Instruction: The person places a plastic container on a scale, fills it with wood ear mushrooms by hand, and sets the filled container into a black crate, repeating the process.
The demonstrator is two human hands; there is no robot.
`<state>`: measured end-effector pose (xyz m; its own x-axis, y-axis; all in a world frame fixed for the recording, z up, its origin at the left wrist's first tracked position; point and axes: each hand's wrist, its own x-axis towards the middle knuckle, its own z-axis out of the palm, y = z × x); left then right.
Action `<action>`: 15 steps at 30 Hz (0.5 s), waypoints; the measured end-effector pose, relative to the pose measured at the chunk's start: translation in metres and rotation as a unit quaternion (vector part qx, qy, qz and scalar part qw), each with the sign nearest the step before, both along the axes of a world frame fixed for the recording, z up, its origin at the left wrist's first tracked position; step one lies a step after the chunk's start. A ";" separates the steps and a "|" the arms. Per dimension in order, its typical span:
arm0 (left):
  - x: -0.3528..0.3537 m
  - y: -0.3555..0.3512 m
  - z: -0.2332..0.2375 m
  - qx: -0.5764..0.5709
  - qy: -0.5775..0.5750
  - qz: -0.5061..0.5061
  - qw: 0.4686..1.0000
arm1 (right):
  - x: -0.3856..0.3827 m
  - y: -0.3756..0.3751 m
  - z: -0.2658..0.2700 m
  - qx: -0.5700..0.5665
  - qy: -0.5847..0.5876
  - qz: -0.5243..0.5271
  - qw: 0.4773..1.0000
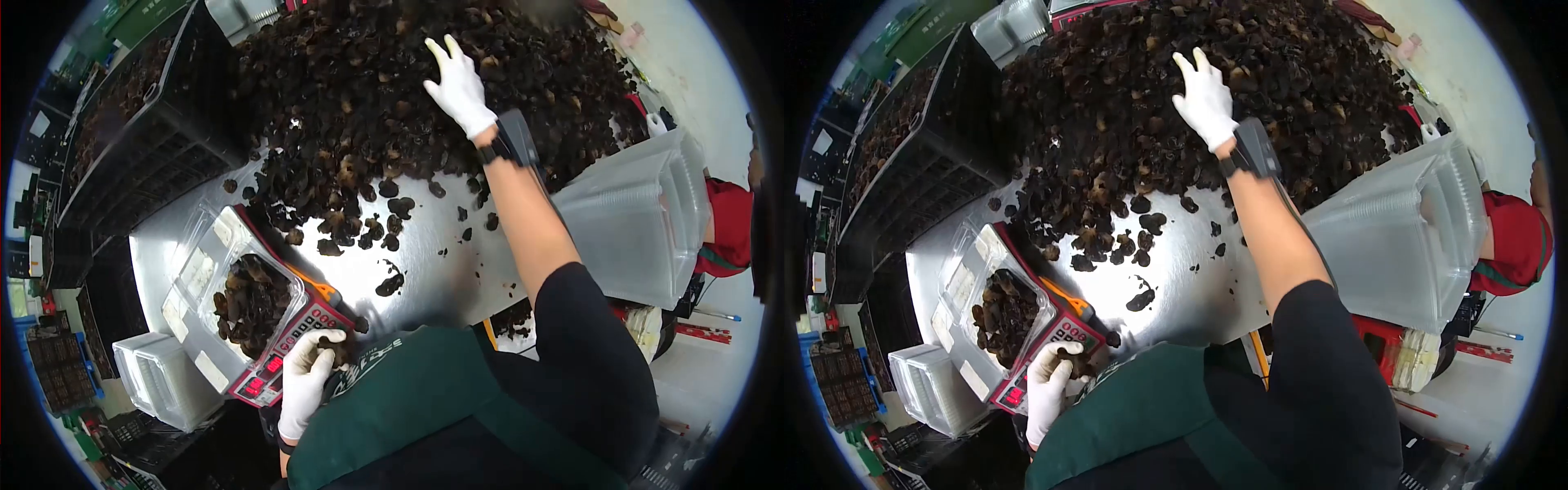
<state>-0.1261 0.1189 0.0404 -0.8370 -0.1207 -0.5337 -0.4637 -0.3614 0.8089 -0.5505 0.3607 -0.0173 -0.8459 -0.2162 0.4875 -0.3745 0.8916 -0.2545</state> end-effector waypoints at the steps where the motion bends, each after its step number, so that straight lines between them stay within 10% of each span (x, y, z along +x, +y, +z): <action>1: 0.002 -0.002 -0.002 0.015 -0.012 0.008 1.000 | -0.014 -0.009 -0.002 -0.027 -0.020 0.011 0.999; 12: -0.010 0.001 -0.003 0.000 -0.023 -0.003 1.000 | 0.045 -0.107 -0.083 0.073 -0.124 0.219 0.965; 15: -0.009 0.001 -0.004 -0.011 -0.027 -0.006 1.000 | 0.082 -0.098 -0.083 -0.109 -0.128 0.208 0.964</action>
